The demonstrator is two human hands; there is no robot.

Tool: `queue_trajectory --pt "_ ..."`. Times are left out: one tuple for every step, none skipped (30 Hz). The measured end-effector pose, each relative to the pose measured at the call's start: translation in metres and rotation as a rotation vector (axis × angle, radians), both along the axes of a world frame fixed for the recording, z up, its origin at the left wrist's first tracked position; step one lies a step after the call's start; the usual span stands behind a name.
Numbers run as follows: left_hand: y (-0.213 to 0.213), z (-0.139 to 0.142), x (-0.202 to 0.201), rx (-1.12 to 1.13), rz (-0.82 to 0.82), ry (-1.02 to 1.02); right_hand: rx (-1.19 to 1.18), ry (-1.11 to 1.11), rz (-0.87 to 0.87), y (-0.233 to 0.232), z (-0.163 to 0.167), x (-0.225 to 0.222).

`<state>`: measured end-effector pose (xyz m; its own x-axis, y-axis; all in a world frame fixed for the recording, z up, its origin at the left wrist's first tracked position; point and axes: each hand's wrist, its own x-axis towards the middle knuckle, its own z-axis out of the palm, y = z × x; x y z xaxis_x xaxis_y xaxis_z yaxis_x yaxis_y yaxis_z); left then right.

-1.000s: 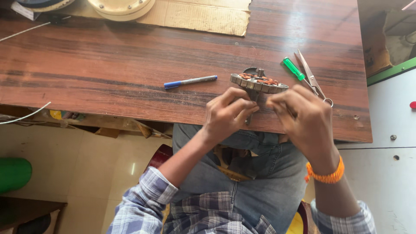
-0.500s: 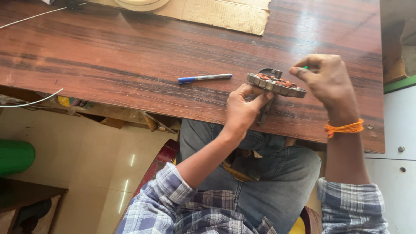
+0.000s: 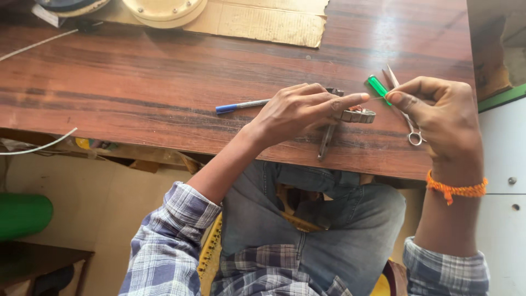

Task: The person sits at a workbench and winds copper wire by hand around the slots of a motor armature clamped in a holder, pressing and threading the wire into place with both fingers. They occasionally reposition the armature and reach for a green-handled tool while continuing to seat the wire windings.

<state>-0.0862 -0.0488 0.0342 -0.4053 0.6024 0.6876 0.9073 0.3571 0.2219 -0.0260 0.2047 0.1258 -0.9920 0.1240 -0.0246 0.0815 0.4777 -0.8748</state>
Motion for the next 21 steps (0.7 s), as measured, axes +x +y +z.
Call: queue_trajectory --pt "-0.001 0.0 0.0 -0.003 0.005 -0.017 -0.016 0.002 0.007 -0.004 0.003 0.006" --pt "-0.002 0.001 0.001 0.008 -0.011 -0.053 -0.033 0.038 0.078 -0.01 0.004 0.011" --pt "-0.002 0.002 0.002 0.021 -0.024 -0.09 -0.046 0.074 0.151 -0.015 0.006 0.014" --pt "-0.003 0.003 0.002 0.037 -0.036 -0.127 -0.057 0.11 0.226 -0.019 0.007 0.018" --pt "-0.003 0.003 0.003 0.04 -0.035 -0.136 0.006 0.107 0.204 -0.024 0.008 0.023" --pt "-0.003 0.003 0.002 0.046 -0.033 -0.144 0.071 0.104 0.184 -0.029 0.007 0.029" --pt "-0.003 0.003 0.001 0.052 -0.03 -0.15 0.136 0.103 0.164 -0.035 0.005 0.035" --pt "-0.003 0.001 0.0 0.068 -0.037 -0.137 0.21 0.1 0.151 -0.041 0.001 0.041" --pt "-0.002 0.0 -0.001 0.083 -0.045 -0.122 0.284 0.1 0.136 -0.048 -0.003 0.046" --pt "-0.001 -0.002 -0.002 0.101 -0.051 -0.105 0.36 0.102 0.124 -0.051 -0.005 0.047" --pt "-0.001 -0.003 -0.002 0.096 -0.043 -0.121 0.297 0.146 0.152 -0.05 -0.006 0.045" --pt "-0.002 -0.004 -0.002 0.09 -0.035 -0.139 0.233 0.187 0.181 -0.048 -0.007 0.044" --pt "-0.002 -0.005 -0.002 0.082 -0.028 -0.159 0.166 0.227 0.209 -0.046 -0.007 0.043" --pt "-0.002 -0.005 -0.002 0.081 -0.023 -0.164 0.138 0.221 0.183 -0.043 -0.008 0.042" --pt "-0.003 -0.004 -0.002 0.08 -0.02 -0.167 0.11 0.217 0.156 -0.039 -0.009 0.039" --pt "-0.003 -0.003 -0.002 0.079 -0.019 -0.168 0.084 0.215 0.127 -0.036 -0.009 0.038" --pt "-0.003 -0.002 -0.002 0.081 -0.025 -0.176 0.133 0.163 0.121 -0.035 -0.012 0.038" --pt "-0.003 0.0 -0.002 0.081 -0.031 -0.184 0.181 0.112 0.115 -0.035 -0.015 0.037" --pt "-0.002 0.001 -0.002 0.082 -0.037 -0.193 0.229 0.059 0.11 -0.036 -0.019 0.037" --pt "-0.003 0.003 -0.002 0.081 -0.043 -0.2 0.258 0.149 0.156 -0.038 -0.024 0.037" --pt "-0.003 0.004 -0.002 0.08 -0.046 -0.209 0.285 0.237 0.205 -0.043 -0.031 0.038"
